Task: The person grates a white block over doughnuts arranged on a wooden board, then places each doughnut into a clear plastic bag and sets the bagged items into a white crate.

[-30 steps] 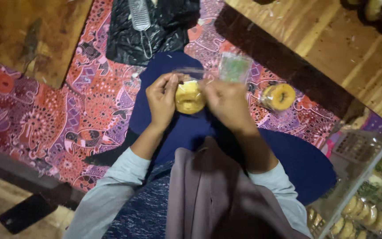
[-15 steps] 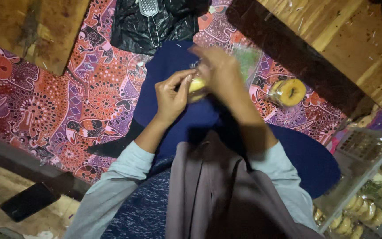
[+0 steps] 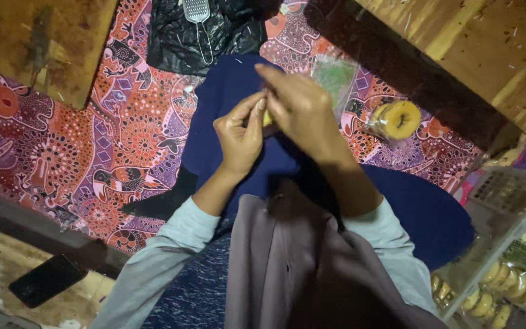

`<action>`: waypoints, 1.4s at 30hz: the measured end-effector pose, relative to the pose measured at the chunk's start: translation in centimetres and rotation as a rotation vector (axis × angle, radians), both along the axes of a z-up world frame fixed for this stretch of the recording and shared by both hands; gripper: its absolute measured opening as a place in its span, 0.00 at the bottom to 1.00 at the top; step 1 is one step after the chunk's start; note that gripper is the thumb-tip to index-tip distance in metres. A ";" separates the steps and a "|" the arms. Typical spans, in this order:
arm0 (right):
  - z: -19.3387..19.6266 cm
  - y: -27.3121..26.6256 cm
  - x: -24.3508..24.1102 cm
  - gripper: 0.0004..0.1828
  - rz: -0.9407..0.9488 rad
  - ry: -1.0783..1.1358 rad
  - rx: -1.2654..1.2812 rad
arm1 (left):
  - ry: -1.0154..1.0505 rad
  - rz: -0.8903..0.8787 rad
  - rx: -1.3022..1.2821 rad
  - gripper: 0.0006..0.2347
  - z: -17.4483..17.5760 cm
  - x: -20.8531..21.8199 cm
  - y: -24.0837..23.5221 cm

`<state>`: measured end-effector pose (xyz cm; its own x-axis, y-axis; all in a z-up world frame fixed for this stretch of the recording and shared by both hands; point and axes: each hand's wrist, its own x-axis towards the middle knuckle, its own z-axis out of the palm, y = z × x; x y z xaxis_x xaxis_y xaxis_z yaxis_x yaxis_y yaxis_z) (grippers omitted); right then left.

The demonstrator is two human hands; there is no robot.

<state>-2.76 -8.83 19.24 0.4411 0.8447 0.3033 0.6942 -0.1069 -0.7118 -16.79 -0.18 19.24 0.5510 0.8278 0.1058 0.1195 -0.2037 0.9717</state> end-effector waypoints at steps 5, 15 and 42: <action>1.6 -0.4 4.1 0.20 -0.317 0.413 -0.277 | -0.072 0.112 -0.068 0.08 1.1 -0.5 0.1; 2.0 -1.9 -1.9 0.18 -0.030 0.006 0.208 | -0.030 0.022 -0.020 0.07 2.2 0.5 -0.8; -6.1 -0.6 -3.1 0.11 -0.131 1.028 0.038 | 0.071 0.006 -0.446 0.13 -2.8 -2.5 3.5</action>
<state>-5.82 -9.43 13.14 0.5900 0.7691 -0.2457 -0.2654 -0.1026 -0.9587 -19.27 3.30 16.47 0.5394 0.7868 -0.2999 0.1890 0.2339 0.9537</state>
